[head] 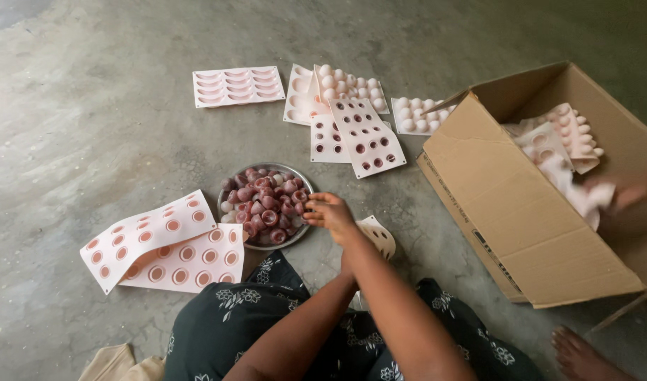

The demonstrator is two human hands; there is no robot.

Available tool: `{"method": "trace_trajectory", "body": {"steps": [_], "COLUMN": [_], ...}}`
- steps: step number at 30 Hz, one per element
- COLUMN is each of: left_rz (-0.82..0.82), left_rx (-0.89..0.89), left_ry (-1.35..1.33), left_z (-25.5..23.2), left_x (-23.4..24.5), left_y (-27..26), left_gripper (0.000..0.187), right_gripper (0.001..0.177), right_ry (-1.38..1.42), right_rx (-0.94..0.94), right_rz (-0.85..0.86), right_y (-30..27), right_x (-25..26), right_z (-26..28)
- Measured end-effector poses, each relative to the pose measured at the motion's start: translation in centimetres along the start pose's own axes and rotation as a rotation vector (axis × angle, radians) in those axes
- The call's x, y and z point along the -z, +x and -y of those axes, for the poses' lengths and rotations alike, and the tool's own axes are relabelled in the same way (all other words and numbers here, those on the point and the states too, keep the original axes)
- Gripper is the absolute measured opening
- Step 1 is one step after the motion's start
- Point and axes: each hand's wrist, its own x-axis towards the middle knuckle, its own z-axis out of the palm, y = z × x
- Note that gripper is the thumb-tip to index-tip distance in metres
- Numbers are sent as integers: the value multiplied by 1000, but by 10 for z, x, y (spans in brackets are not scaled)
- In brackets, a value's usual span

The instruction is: The person sits on the floor and places small, reddish-brown circular objects into the cavities of pink silicone sheets. They press the objects into the molds and then place the filled sheets into a cardboard box. Another person's hands are visible assisting with the box.

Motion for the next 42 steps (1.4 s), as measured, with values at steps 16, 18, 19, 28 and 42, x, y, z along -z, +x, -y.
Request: {"method": "trace_trajectory", "body": {"steps": [16, 18, 19, 28, 42], "left_rz": [61, 220, 222, 327, 441], "left_rx": [110, -52, -71, 0, -5], "left_ry": [-238, -421, -441, -159, 18], "left_z": [-146, -160, -164, -172, -188], "left_x": [-11, -7, -4, -22, -25], "left_y": [-54, -56, -56, -72, -87], "left_gripper": [28, 31, 30, 49, 59], "right_gripper": [36, 46, 47, 42, 51], "right_ry": [-870, -848, -862, -991, -1034], "right_rx": [258, 355, 422, 658, 393], "right_rz": [-252, -318, -346, -535, -492], "right_y": [-129, -135, -141, -151, -163], "right_x": [137, 111, 98, 102, 99], "right_z": [-21, -2, 7, 19, 44]}}
